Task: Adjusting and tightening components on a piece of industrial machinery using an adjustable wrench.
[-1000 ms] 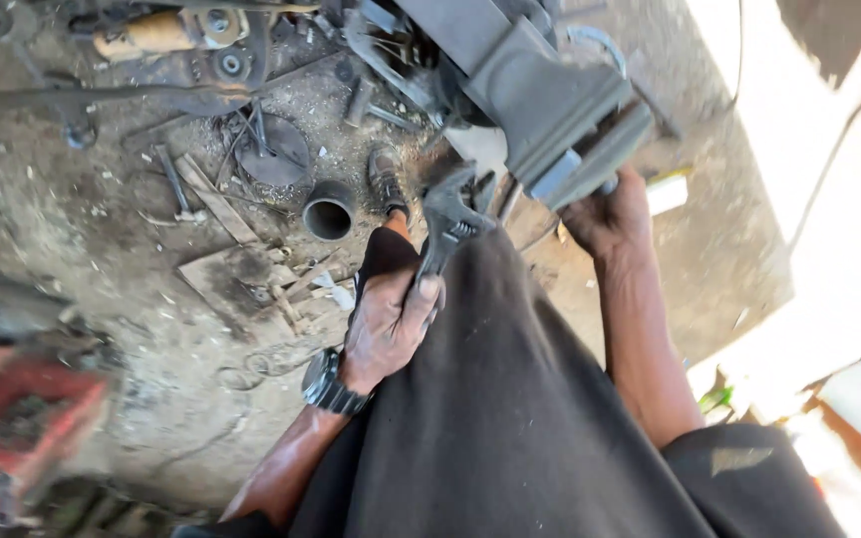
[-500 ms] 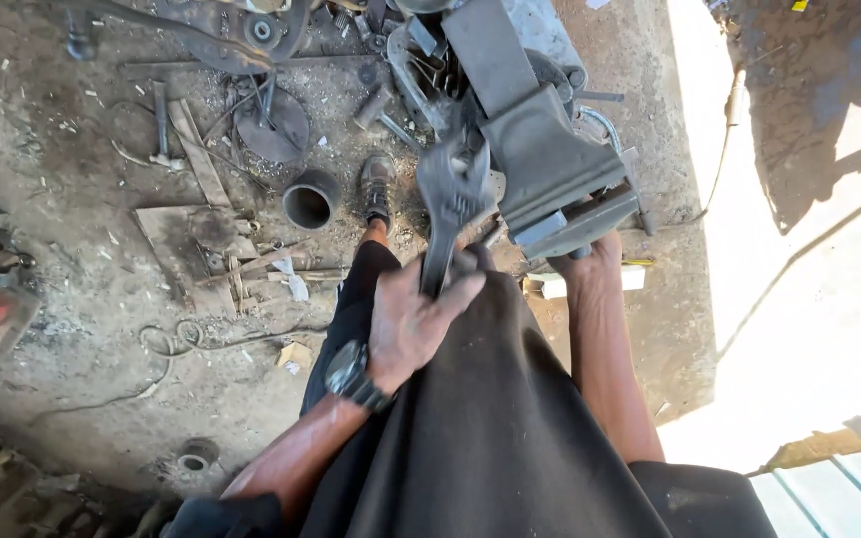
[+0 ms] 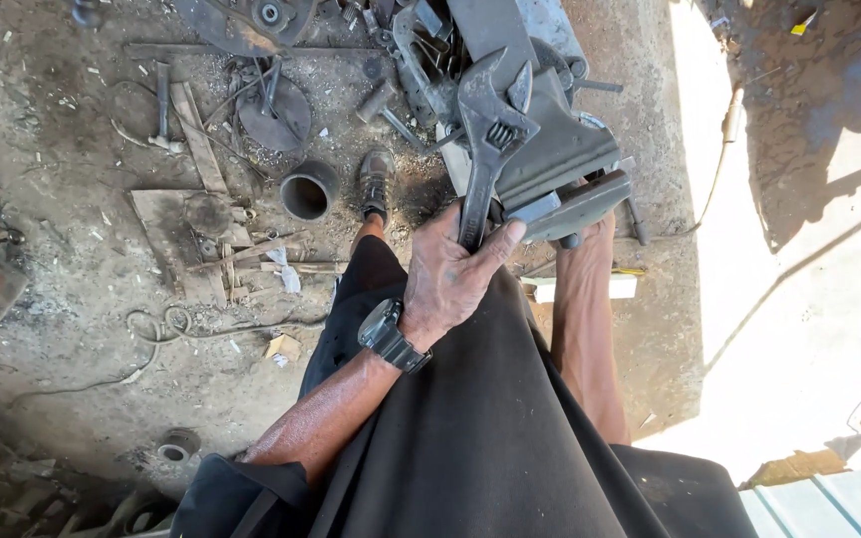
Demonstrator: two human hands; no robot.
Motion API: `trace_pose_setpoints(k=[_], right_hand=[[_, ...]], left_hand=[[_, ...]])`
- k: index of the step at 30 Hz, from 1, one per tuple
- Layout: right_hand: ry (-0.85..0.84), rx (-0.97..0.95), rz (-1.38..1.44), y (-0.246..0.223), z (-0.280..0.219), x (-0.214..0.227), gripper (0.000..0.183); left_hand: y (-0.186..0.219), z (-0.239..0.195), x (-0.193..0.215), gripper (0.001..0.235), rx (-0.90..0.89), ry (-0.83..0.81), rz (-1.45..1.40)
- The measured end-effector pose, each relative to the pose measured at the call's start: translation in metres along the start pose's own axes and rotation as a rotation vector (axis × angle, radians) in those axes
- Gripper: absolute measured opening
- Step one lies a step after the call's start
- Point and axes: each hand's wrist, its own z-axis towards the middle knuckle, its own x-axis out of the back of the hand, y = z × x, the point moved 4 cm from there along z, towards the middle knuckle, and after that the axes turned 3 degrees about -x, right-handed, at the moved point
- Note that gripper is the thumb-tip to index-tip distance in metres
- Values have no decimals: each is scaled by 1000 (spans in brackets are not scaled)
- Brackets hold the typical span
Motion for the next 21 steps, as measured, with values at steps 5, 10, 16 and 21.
trace_pose_setpoints(k=[5, 10, 16, 21], right_hand=[[-37, 12, 16, 7, 27, 27, 42], [-75, 46, 63, 20, 40, 52, 50], [-135, 149, 169, 24, 85, 114, 60], [-89, 12, 545, 90, 107, 187, 67]], left_hand=[[9, 0, -3, 40, -26, 15, -2], [17, 0, -5, 48, -71, -5, -78], [13, 11, -2, 21, -55, -4, -135], [15, 4, -4, 20, -91, -33, -194]])
